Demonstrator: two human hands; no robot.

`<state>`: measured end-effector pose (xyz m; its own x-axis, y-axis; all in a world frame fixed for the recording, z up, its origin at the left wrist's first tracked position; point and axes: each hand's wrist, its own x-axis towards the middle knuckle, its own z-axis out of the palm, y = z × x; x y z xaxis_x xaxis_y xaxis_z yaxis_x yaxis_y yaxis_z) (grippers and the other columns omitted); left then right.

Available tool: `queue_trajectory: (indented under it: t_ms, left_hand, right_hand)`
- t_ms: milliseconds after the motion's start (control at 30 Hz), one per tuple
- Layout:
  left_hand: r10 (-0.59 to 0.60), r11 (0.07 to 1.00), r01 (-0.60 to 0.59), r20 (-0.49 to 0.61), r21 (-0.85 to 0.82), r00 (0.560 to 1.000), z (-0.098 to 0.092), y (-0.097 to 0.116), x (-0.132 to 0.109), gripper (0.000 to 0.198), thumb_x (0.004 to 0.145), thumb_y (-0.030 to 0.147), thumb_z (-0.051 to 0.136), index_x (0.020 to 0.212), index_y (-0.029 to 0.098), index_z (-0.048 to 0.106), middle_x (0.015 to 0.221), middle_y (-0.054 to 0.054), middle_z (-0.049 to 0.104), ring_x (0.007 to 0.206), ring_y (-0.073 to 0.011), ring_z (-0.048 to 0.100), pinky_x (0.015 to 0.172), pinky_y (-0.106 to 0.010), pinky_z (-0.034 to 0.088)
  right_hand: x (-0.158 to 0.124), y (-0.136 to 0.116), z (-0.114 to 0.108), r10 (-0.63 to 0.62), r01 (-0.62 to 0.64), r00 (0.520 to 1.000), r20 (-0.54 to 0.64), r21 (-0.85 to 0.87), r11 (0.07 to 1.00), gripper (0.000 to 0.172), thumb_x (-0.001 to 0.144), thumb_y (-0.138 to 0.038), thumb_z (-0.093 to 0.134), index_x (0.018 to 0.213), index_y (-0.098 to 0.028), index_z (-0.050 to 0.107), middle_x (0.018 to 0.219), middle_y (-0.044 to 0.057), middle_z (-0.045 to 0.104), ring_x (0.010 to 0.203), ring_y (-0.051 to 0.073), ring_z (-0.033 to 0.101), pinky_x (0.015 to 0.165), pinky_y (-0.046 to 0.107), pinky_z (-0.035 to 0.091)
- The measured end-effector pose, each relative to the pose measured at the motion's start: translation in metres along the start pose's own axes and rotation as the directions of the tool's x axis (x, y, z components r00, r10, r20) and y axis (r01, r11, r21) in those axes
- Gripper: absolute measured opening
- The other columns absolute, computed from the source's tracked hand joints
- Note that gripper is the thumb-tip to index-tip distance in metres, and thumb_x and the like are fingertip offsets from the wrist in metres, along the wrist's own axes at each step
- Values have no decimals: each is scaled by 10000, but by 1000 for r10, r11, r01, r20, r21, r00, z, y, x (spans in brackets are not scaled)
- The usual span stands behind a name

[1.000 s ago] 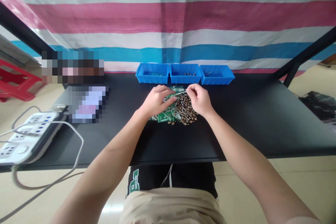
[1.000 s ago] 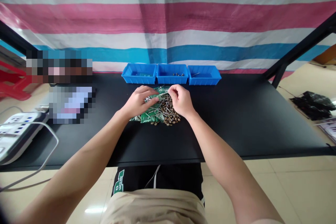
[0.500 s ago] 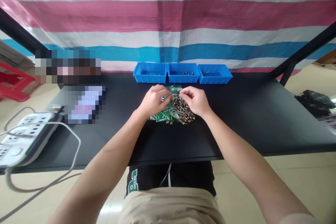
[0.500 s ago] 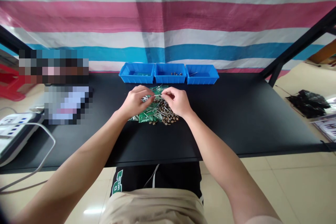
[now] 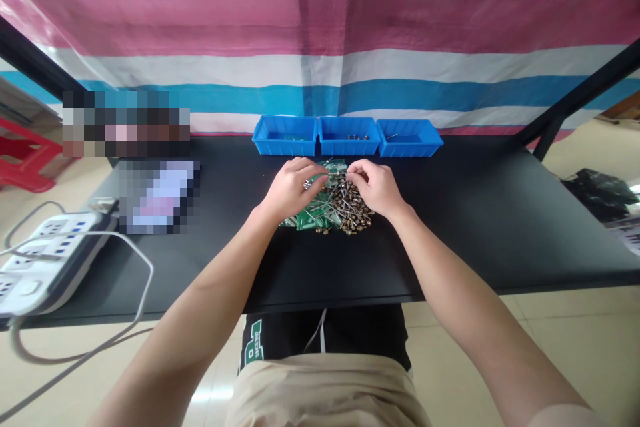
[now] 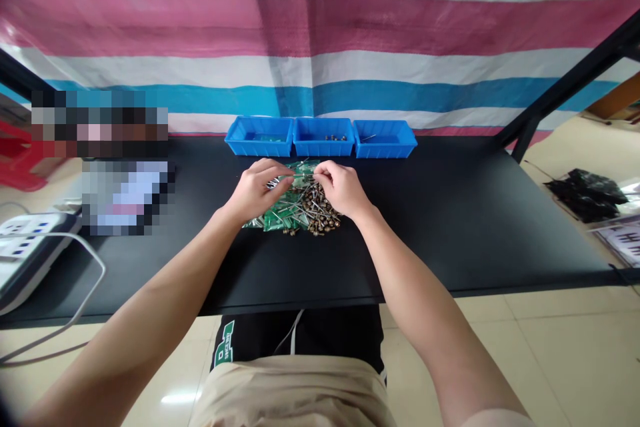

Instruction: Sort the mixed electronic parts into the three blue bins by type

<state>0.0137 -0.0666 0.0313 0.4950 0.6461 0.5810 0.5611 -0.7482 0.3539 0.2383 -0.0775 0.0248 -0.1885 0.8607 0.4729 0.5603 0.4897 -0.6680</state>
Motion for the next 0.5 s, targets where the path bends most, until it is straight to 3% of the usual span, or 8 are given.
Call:
queue_trajectory:
  t_ms: [133, 267, 500]
  left_hand:
    - [-56, 998, 56, -13, 11, 998, -1, -2, -1, 324, 991, 411, 511, 1116, 168, 687, 1022, -104, 719, 969, -227, 651, 898, -391, 523]
    - [-90, 995, 90, 2, 31, 996, 0, -6, -3, 322, 986, 409, 505, 1108, 169, 682, 1030, -106, 716, 981, -235, 650, 905, -398, 527]
    - [-137, 988, 136, 10, 72, 990, 1, -9, -4, 286, 965, 362, 519, 1105, 177, 686, 1068, -107, 703, 1024, -252, 637, 946, -418, 526]
  right_hand:
    - [2, 9, -5, 77, -74, 993, -86, 39, 997, 154, 911, -348, 566, 875, -206, 610, 769, 33, 725, 651, 158, 658, 659, 285, 499]
    - [6, 24, -8, 189, -168, 957, -220, 110, 980, 276, 922, -485, 547, 880, -212, 547, 773, 32, 721, 604, 141, 634, 627, 279, 500]
    - [13, 56, -12, 413, -352, 806, -424, 218, 910, 324, 925, -526, 527, 879, -205, 527, 704, 4, 687, 490, 101, 567, 537, 237, 459]
